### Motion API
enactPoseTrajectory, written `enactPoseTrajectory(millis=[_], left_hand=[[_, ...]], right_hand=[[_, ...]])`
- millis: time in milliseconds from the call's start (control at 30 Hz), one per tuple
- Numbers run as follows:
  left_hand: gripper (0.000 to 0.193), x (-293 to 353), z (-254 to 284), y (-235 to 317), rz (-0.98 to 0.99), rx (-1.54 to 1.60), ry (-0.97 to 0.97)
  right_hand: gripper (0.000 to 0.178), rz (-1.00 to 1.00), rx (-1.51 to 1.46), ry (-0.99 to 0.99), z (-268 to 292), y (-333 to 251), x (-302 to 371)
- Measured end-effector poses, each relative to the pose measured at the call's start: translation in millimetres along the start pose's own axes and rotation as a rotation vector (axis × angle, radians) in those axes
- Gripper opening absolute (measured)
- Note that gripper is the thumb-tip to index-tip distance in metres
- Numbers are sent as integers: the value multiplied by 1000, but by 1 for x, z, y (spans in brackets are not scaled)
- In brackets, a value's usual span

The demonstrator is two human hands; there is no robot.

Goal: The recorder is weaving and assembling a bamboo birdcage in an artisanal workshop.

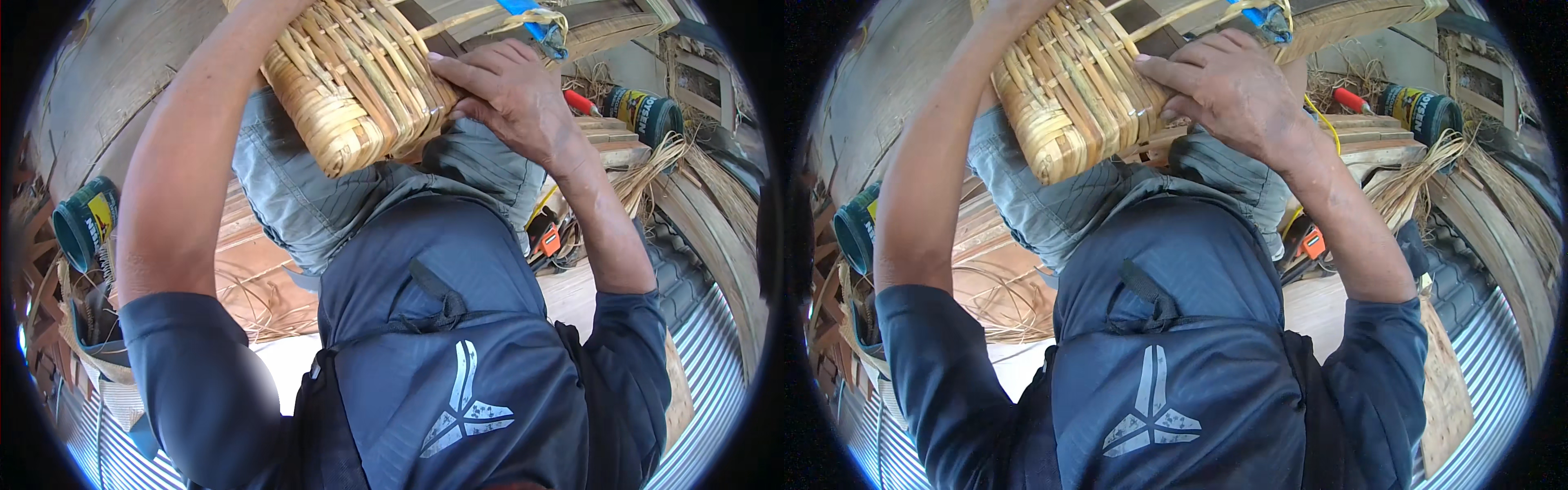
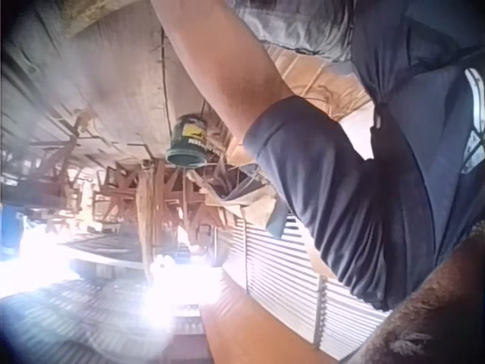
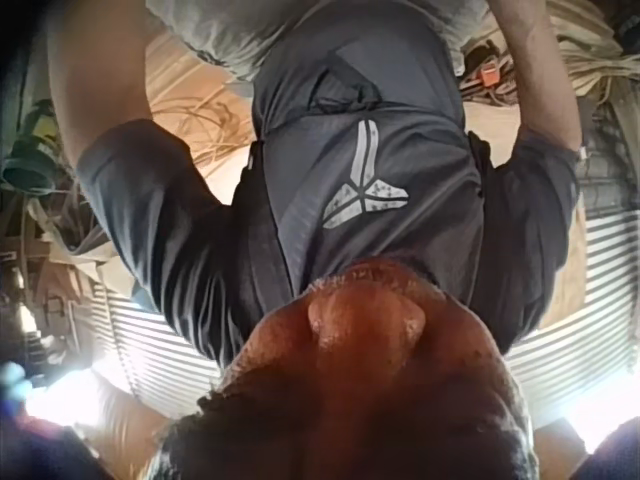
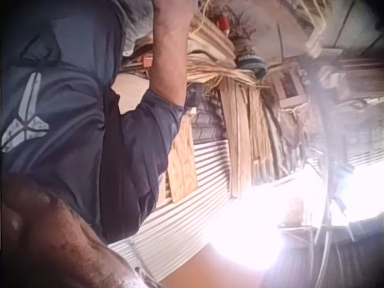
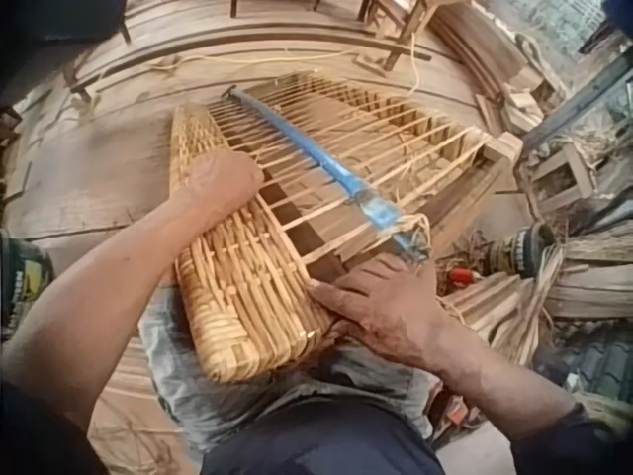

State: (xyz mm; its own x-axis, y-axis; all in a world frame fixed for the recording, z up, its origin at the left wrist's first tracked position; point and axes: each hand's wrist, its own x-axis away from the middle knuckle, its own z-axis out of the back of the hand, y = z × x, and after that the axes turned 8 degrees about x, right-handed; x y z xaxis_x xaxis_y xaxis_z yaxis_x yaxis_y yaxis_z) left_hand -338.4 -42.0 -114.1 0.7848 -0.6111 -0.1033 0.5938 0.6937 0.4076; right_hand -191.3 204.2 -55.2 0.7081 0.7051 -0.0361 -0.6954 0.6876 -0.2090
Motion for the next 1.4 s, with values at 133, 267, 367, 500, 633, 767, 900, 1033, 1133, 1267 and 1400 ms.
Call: enactPoseTrajectory(millis=[133, 267, 367, 500, 633, 767, 900, 1033, 1133, 1267, 1400], left_hand=[[20, 0, -4, 11, 138, -466, -69], [20, 1, -6, 10, 167, -470, -72], [21, -2, -4, 13, 245, -382, -43], [30, -12, -23, 2, 328, -272, 19], [40, -16, -22, 0, 480, -145, 3], [52, -8, -21, 12, 536, -224, -160], [35, 10, -25, 3, 298, -390, -125], [40, 7, -17, 44, 333, -377, -118], [26, 2, -20, 50, 473, -350, -115], [18, 12, -26, 22, -13, -645, -171], [28, 3, -22, 55, 237, -467, -143]], right_hand=[[48, -50, -121, -27, 7, 4, -10], [41, -326, -468, -132, 10, 4, -15], [35, -437, -288, -318, 14, -6, -30], [24, -592, -311, -332, 25, -6, -47], [29, -324, -227, 479, 32, -6, -1], [15, -878, -530, 569, 23, -14, 81], [16, -1325, -513, 627, -21, -42, 182], [33, -1711, -189, 501, -79, -82, 296], [56, -1995, -394, 429, -113, -124, 329], [77, -1787, -66, 183, -150, -157, 357], [68, -2000, -423, 381, -123, -160, 340]])
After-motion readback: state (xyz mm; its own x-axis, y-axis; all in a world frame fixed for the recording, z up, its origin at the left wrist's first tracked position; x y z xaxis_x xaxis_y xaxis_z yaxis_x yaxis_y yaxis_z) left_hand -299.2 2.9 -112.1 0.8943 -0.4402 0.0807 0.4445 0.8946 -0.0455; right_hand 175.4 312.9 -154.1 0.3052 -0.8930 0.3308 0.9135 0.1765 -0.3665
